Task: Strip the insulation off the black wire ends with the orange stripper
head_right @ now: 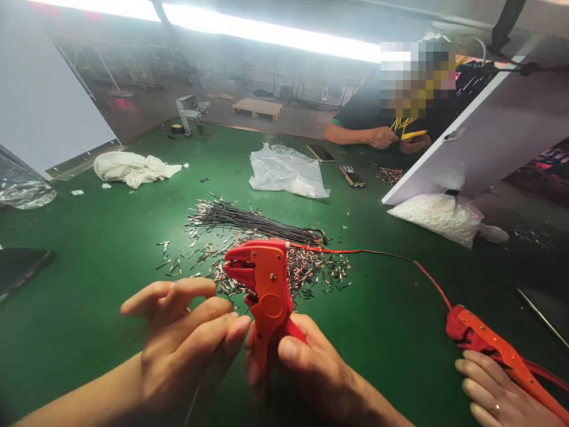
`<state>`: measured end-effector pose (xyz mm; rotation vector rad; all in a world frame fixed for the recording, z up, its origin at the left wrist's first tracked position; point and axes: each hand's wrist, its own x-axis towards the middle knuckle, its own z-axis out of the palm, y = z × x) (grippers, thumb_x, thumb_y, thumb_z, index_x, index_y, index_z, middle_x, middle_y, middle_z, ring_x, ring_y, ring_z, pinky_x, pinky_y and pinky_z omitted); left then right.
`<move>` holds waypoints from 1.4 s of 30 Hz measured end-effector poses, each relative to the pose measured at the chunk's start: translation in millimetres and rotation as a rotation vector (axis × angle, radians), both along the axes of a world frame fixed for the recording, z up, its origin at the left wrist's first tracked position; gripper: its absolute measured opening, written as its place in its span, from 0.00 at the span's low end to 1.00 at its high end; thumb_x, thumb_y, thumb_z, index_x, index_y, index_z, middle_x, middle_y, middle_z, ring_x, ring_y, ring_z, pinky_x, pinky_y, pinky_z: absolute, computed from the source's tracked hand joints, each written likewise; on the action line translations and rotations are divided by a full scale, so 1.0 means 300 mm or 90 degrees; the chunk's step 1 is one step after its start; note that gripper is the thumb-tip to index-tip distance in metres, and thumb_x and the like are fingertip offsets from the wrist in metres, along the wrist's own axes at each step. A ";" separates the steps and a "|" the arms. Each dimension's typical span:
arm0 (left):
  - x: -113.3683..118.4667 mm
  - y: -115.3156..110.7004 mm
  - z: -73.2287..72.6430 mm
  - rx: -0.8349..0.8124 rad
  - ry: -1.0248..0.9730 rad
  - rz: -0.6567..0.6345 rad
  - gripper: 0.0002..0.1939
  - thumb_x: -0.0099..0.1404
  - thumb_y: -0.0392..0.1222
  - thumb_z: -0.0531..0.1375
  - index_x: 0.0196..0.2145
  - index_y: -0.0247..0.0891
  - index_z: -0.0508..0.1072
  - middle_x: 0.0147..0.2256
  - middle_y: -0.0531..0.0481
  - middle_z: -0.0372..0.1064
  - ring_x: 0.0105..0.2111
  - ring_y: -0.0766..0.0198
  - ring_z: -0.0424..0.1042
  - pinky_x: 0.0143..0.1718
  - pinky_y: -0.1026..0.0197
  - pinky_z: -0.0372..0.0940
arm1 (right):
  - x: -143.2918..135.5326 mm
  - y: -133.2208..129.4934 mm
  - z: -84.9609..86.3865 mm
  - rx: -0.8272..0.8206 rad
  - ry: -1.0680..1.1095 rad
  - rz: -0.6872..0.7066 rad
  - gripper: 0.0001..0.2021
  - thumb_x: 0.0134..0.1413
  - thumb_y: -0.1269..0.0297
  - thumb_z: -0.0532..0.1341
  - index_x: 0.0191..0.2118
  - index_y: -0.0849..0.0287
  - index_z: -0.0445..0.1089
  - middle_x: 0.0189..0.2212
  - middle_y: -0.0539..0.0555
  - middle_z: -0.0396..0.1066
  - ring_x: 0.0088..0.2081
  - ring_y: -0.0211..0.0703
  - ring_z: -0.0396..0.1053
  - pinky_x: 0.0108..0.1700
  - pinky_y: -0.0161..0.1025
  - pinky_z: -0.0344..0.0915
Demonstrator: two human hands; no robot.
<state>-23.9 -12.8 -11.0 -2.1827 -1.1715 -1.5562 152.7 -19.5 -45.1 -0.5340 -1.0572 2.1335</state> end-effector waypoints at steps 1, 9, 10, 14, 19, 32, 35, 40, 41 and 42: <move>0.001 0.001 -0.001 0.001 0.002 0.002 0.11 0.63 0.30 0.57 0.23 0.39 0.67 0.17 0.59 0.66 0.28 0.63 0.65 0.45 0.52 0.46 | -0.001 0.000 -0.001 -0.007 0.005 0.004 0.22 0.56 0.46 0.58 0.40 0.66 0.68 0.27 0.55 0.67 0.27 0.39 0.65 0.30 0.37 0.63; -0.003 0.014 -0.019 0.004 0.026 -0.017 0.12 0.63 0.30 0.58 0.23 0.38 0.66 0.16 0.58 0.64 0.27 0.63 0.65 0.43 0.52 0.47 | -0.006 -0.022 -0.007 -0.060 0.006 -0.032 0.19 0.57 0.50 0.60 0.37 0.66 0.68 0.22 0.51 0.64 0.20 0.34 0.62 0.22 0.32 0.61; -0.003 0.016 -0.026 0.010 0.025 -0.023 0.12 0.63 0.31 0.57 0.23 0.39 0.66 0.17 0.59 0.64 0.27 0.63 0.65 0.43 0.52 0.47 | -0.007 -0.028 -0.008 -0.077 0.004 -0.039 0.18 0.57 0.51 0.60 0.37 0.65 0.67 0.22 0.51 0.64 0.20 0.33 0.62 0.22 0.31 0.61; -0.005 0.021 -0.052 0.025 0.038 -0.054 0.12 0.63 0.33 0.56 0.22 0.40 0.65 0.16 0.60 0.61 0.25 0.64 0.64 0.42 0.54 0.48 | -0.016 -0.049 -0.008 -0.126 0.002 -0.054 0.15 0.58 0.53 0.60 0.37 0.62 0.66 0.23 0.50 0.64 0.20 0.32 0.61 0.22 0.30 0.60; -0.002 0.019 -0.048 0.000 0.017 -0.045 0.11 0.62 0.32 0.57 0.23 0.39 0.65 0.16 0.59 0.61 0.25 0.64 0.63 0.39 0.54 0.49 | -0.025 -0.031 0.029 -0.099 0.011 -0.032 0.15 0.58 0.52 0.60 0.38 0.62 0.66 0.26 0.52 0.65 0.24 0.35 0.62 0.28 0.35 0.62; 0.005 -0.003 -0.008 0.004 0.046 -0.013 0.09 0.61 0.31 0.58 0.25 0.39 0.67 0.18 0.56 0.68 0.27 0.60 0.68 0.38 0.52 0.50 | -0.002 -0.009 0.017 -0.158 0.107 -0.025 0.19 0.52 0.56 0.62 0.44 0.67 0.69 0.31 0.57 0.71 0.32 0.43 0.71 0.37 0.41 0.65; -0.004 -0.001 -0.007 0.003 0.067 -0.024 0.09 0.64 0.32 0.56 0.25 0.39 0.68 0.19 0.56 0.69 0.27 0.61 0.68 0.38 0.52 0.49 | -0.010 -0.009 0.001 -0.104 0.078 -0.043 0.19 0.51 0.54 0.64 0.39 0.66 0.69 0.26 0.55 0.69 0.26 0.40 0.68 0.31 0.39 0.65; 0.003 -0.007 -0.013 -0.003 0.040 -0.022 0.10 0.64 0.33 0.57 0.25 0.39 0.67 0.19 0.56 0.69 0.27 0.60 0.67 0.39 0.51 0.50 | -0.020 -0.025 -0.015 -0.138 0.050 -0.086 0.16 0.53 0.54 0.64 0.37 0.63 0.66 0.21 0.50 0.66 0.19 0.33 0.63 0.23 0.33 0.62; 0.005 -0.008 -0.013 -0.010 0.036 -0.020 0.10 0.64 0.33 0.57 0.25 0.39 0.67 0.19 0.56 0.69 0.27 0.60 0.67 0.39 0.51 0.50 | -0.020 -0.027 -0.016 -0.145 0.042 -0.094 0.16 0.53 0.54 0.64 0.37 0.63 0.66 0.21 0.49 0.66 0.19 0.32 0.62 0.22 0.32 0.62; 0.006 -0.009 -0.013 -0.015 0.035 -0.019 0.10 0.64 0.32 0.57 0.25 0.39 0.67 0.19 0.55 0.68 0.27 0.61 0.67 0.39 0.52 0.49 | -0.019 -0.028 -0.017 -0.147 0.031 -0.090 0.15 0.53 0.54 0.64 0.36 0.63 0.65 0.21 0.49 0.65 0.18 0.32 0.62 0.21 0.31 0.62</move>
